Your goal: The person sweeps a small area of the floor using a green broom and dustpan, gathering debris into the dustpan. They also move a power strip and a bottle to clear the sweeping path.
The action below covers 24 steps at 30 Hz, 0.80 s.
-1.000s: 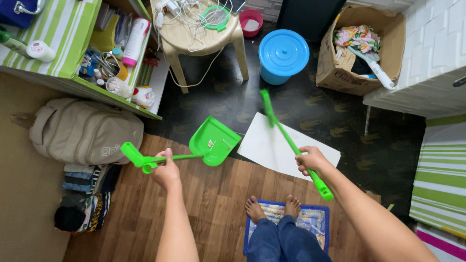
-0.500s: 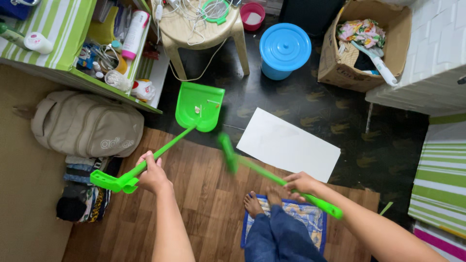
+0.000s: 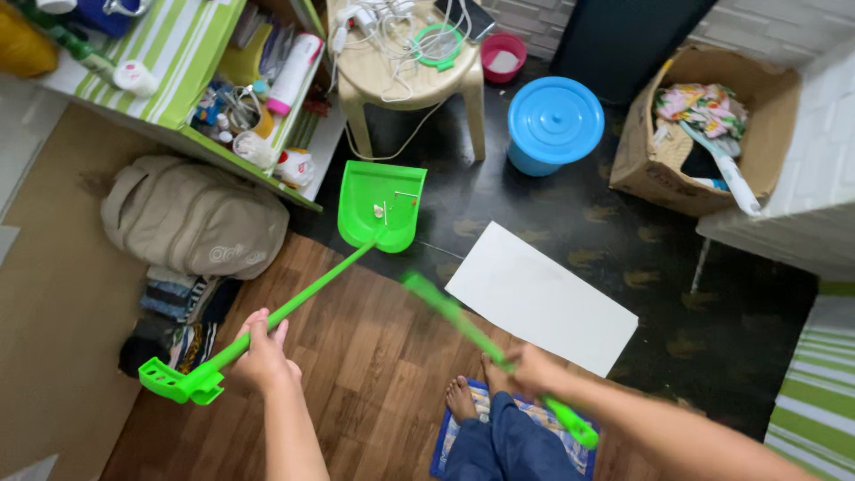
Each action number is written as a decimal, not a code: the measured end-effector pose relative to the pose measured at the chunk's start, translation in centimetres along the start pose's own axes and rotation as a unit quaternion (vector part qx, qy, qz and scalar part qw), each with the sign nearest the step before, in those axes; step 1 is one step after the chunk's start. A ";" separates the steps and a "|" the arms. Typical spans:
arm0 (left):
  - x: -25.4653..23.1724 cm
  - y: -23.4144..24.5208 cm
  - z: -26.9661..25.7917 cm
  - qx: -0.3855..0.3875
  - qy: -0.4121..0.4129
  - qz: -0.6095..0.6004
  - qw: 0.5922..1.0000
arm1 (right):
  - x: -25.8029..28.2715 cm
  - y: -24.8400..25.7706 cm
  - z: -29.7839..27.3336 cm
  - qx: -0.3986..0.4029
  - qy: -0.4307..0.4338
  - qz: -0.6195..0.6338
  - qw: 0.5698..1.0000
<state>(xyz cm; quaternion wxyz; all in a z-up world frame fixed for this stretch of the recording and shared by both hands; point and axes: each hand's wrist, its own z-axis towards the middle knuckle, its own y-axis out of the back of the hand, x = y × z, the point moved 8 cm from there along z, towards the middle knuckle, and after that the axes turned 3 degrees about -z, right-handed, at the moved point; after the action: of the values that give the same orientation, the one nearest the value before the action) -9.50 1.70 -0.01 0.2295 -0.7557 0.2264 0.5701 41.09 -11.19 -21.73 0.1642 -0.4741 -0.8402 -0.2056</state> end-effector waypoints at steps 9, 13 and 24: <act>1.2 3.1 0.4 -0.087 0.024 -0.017 0.996 | 5.7 -2.0 10.3 0.117 -0.011 0.086 0.989; 1.9 4.3 0.2 -0.070 0.014 -0.025 0.997 | 7.5 7.1 11.3 0.077 -0.054 0.253 0.963; 4.2 4.6 0.5 -0.111 0.042 -0.019 0.993 | 6.2 5.7 0.4 0.002 -0.019 0.123 0.992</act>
<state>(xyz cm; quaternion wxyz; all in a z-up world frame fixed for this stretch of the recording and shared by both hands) -11.61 -2.00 -4.61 0.1452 -0.8040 0.1563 0.5551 42.93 -3.86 -18.06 0.1728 -0.5776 -0.7788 -0.1732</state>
